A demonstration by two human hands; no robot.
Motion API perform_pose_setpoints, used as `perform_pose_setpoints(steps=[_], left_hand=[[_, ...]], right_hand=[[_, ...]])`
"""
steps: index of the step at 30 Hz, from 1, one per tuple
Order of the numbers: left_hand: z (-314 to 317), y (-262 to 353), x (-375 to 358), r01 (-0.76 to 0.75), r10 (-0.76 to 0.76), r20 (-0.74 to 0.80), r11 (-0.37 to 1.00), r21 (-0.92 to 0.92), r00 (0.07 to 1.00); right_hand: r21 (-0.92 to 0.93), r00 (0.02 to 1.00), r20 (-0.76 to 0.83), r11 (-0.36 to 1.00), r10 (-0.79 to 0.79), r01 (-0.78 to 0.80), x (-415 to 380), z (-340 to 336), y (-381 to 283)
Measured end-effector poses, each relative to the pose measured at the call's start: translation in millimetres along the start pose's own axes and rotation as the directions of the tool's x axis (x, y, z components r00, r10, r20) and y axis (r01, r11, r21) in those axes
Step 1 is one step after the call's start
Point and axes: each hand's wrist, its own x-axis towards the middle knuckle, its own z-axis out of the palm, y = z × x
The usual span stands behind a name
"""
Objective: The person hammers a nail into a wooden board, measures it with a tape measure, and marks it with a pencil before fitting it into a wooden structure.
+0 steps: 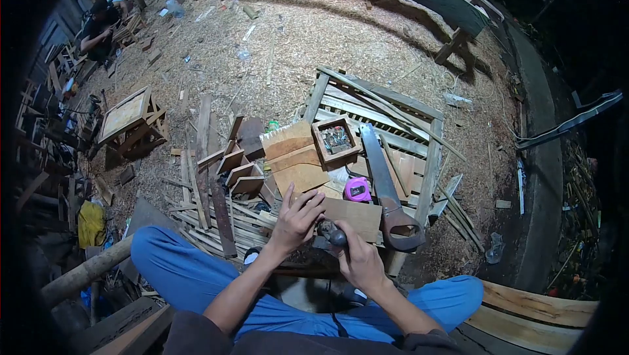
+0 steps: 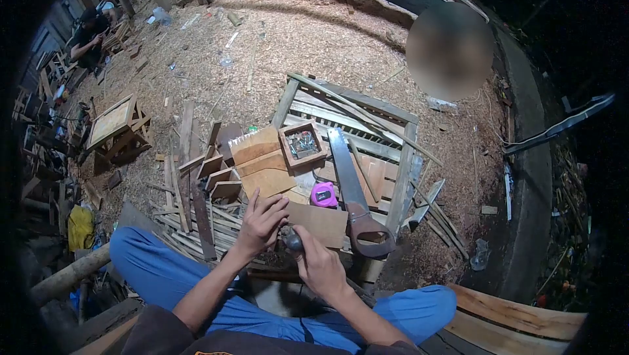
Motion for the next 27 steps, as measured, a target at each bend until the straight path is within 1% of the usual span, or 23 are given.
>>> perform_pose_setpoints(steps=[6,12,16,21,27], left_hand=[[2.3,4.4,-0.8,0.017,-0.016,-0.017,0.999,0.04,1.0],[5.1,6.6,-0.7,0.021,-0.018,-0.038,0.996,0.087,0.999],[5.5,8.0,0.6,0.046,-0.043,-0.051,0.997,0.069,0.998],[3.9,11.7,2.5,0.068,-0.065,-0.052,0.996,0.055,0.997],[1.5,14.4,4.0,0.11,-0.109,-0.068,0.994,0.01,0.992]], right_hand=[[0.015,0.998,0.044,0.999,0.034,-0.035,-0.2,-3.1,-0.4],[0.034,0.999,0.046,0.999,0.026,-0.028,0.7,-3.4,0.6],[0.044,0.999,0.043,0.999,0.019,-0.021,0.6,-3.1,1.9],[0.056,0.995,0.068,0.996,0.068,-0.071,-1.0,-2.0,2.9],[0.047,0.996,0.069,0.997,0.062,-0.065,-1.0,-2.4,1.6]])
